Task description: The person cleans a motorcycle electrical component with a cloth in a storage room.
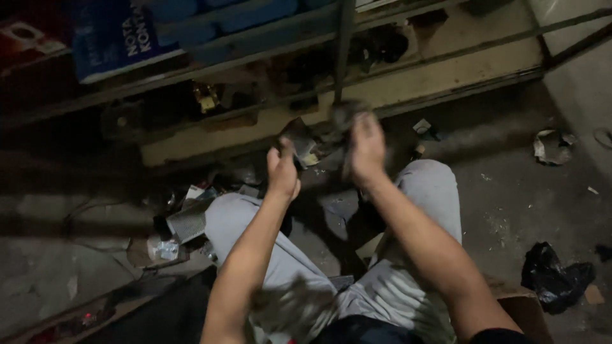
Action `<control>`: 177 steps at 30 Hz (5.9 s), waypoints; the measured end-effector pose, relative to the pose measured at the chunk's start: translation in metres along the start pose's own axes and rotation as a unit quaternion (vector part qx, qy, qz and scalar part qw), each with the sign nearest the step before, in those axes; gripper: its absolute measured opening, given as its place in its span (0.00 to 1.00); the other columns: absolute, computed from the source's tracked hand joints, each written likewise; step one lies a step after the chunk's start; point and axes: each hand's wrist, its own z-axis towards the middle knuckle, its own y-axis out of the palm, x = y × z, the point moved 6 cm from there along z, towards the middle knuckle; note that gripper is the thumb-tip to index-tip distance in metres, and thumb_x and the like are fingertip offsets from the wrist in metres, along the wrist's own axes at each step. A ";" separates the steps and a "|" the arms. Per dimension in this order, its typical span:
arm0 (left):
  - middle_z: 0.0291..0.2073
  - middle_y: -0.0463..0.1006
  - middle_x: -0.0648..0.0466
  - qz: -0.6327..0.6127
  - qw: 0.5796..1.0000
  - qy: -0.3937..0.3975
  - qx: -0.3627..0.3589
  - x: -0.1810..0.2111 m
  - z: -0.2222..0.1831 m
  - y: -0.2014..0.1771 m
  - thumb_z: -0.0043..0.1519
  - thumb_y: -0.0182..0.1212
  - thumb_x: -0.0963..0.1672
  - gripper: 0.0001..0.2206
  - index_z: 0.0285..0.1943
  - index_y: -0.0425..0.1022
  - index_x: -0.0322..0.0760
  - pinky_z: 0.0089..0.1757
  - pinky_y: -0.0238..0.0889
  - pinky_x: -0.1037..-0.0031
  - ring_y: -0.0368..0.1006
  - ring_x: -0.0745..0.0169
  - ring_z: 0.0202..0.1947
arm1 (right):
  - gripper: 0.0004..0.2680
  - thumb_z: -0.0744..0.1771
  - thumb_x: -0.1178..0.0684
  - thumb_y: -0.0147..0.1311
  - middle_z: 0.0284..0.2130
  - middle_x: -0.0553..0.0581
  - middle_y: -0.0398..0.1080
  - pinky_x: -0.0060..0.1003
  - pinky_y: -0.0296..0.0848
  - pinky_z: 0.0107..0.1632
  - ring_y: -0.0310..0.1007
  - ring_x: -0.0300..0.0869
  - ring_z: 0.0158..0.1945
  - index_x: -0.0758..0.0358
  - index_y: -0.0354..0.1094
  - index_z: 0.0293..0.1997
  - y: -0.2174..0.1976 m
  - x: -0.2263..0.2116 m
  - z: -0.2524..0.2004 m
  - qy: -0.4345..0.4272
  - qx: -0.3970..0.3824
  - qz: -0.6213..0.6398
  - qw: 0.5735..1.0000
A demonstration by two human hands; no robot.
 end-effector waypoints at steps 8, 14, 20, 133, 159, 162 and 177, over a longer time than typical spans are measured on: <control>0.53 0.80 0.44 -0.247 0.954 -0.161 -0.047 0.031 -0.004 0.021 0.66 0.34 0.64 0.39 0.63 0.71 0.30 0.50 0.72 0.57 0.78 0.48 0.48 | 0.09 0.68 0.56 0.59 0.44 0.58 0.73 0.37 0.71 0.54 0.73 0.45 0.48 0.67 0.71 0.53 0.057 -0.151 -0.030 -0.237 -0.232 -0.174 0.927; 0.48 0.81 0.45 0.101 0.985 -0.117 -0.074 -0.017 -0.005 0.005 0.70 0.30 0.62 0.38 0.55 0.77 0.29 0.54 0.68 0.65 0.77 0.51 0.49 | 0.11 0.61 0.59 0.72 0.33 0.58 0.73 0.41 0.71 0.42 0.73 0.49 0.38 0.66 0.77 0.44 0.079 -0.166 -0.045 -0.307 -0.333 -0.236 0.860; 0.47 0.83 0.43 0.255 0.955 -0.040 -0.145 0.030 -0.005 0.026 0.72 0.26 0.58 0.35 0.55 0.77 0.29 0.54 0.66 0.66 0.78 0.48 0.51 | 0.09 0.62 0.59 0.70 0.33 0.61 0.73 0.42 0.72 0.39 0.75 0.51 0.37 0.68 0.73 0.40 0.070 -0.152 -0.033 -0.301 -0.236 -0.286 0.879; 0.59 0.76 0.41 0.186 0.972 -0.132 -0.051 -0.020 0.015 -0.010 0.71 0.26 0.59 0.36 0.65 0.71 0.30 0.59 0.61 0.64 0.70 0.46 0.60 | 0.17 0.62 0.48 0.71 0.38 0.61 0.68 0.46 0.72 0.41 0.72 0.54 0.40 0.62 0.74 0.52 0.089 -0.158 -0.056 -0.280 -0.388 -0.342 0.809; 0.62 0.72 0.32 0.389 0.893 0.202 -0.101 0.022 0.006 0.027 0.73 0.46 0.53 0.27 0.70 0.63 0.26 0.61 0.62 0.55 0.69 0.29 0.62 | 0.10 0.58 0.55 0.61 0.37 0.62 0.73 0.52 0.75 0.39 0.75 0.58 0.42 0.64 0.76 0.39 0.079 -0.140 -0.051 -0.251 -0.375 -0.542 0.709; 0.61 0.73 0.34 0.382 0.896 0.194 -0.118 0.036 0.009 0.033 0.74 0.43 0.53 0.26 0.70 0.64 0.28 0.61 0.62 0.56 0.71 0.32 0.62 | 0.14 0.55 0.50 0.67 0.36 0.62 0.73 0.52 0.74 0.39 0.75 0.58 0.41 0.66 0.74 0.37 0.080 -0.148 -0.049 -0.255 -0.356 -0.524 0.730; 0.50 0.80 0.44 -0.185 0.957 -0.158 -0.158 0.022 0.013 -0.006 0.70 0.28 0.62 0.38 0.66 0.71 0.30 0.47 0.72 0.59 0.77 0.49 0.47 | 0.17 0.62 0.54 0.68 0.41 0.62 0.70 0.42 0.72 0.48 0.73 0.50 0.45 0.67 0.74 0.54 0.054 -0.176 -0.031 -0.211 -0.375 -0.240 0.870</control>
